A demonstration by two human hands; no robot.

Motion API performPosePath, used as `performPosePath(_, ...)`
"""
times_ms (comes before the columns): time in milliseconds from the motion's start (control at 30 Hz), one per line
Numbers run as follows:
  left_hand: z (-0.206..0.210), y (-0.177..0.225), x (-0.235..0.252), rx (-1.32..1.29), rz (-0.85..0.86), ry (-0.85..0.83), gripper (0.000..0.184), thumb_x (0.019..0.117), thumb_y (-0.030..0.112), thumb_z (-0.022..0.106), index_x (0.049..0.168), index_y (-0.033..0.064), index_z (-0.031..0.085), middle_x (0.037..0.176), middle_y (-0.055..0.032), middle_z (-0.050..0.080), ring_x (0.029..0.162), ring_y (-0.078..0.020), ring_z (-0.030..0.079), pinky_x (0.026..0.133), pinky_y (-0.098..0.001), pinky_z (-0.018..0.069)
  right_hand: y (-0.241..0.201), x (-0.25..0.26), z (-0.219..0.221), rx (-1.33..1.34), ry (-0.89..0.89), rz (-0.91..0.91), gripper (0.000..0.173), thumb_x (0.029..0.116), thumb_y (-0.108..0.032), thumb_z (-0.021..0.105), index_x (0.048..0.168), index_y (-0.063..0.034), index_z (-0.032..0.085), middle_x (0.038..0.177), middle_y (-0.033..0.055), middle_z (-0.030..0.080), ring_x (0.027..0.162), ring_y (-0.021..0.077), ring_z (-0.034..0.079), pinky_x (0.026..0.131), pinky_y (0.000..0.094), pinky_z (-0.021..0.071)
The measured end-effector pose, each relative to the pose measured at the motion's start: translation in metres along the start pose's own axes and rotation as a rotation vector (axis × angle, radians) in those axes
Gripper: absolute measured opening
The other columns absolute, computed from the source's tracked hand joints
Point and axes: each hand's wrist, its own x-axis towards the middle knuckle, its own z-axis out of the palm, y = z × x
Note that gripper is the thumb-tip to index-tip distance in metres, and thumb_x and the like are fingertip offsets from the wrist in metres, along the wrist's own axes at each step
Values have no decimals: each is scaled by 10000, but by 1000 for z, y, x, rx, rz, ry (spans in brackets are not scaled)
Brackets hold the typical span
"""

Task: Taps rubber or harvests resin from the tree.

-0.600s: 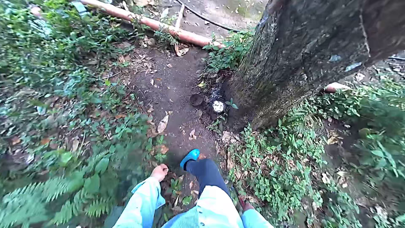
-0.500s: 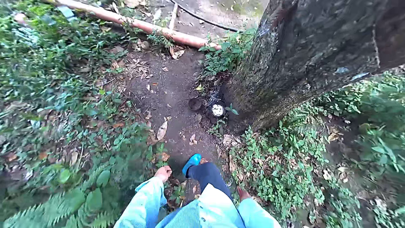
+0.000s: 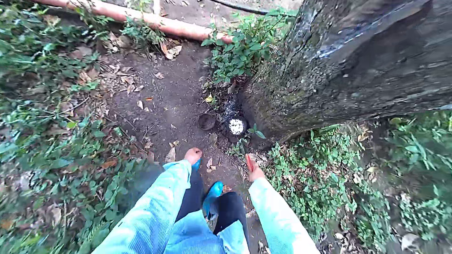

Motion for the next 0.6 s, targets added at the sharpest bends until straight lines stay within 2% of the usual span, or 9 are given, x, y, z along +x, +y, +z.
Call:
performPosePath(167,33,39,113,94,66,-73,388,1093,195,462,1388,-35,565,1428,-269,562,1333,-369,561,1138,-512,424,-24,82,8,0,48,0,589,1009,-126,580,1572,-177,414,1401,245,600,1293,426,584,1064,618,448)
performPosePath(300,60,60,189,219,79,-66,415,1091,264,473,1393,1,581,1431,-244,575,1372,-359,534,1148,-545,406,-43,137,3,-155,36,-20,523,1014,-152,564,1530,-161,476,1415,222,598,1323,412,566,1074,623,440)
performPosePath(367,72,70,224,255,121,-69,434,1089,271,472,1390,-23,575,1441,-255,563,1387,-365,518,1160,-545,393,-57,150,-6,-240,33,-18,535,1002,-143,584,1526,-151,476,1427,222,587,1329,416,558,1066,637,441)
performPosePath(500,96,90,281,362,179,-75,466,1098,292,448,1363,-68,579,1445,-279,552,1394,-379,511,1161,-549,389,-73,165,-14,-359,16,-54,486,1019,-105,542,1503,-102,500,1447,230,567,1352,407,538,1077,628,427)
performPosePath(600,114,103,316,482,205,-74,418,1079,219,449,1316,-92,598,1442,-278,555,1395,-380,511,1148,-555,403,-65,178,3,-362,58,-56,496,1024,-96,517,1518,-132,484,1441,225,573,1342,415,547,1069,634,434)
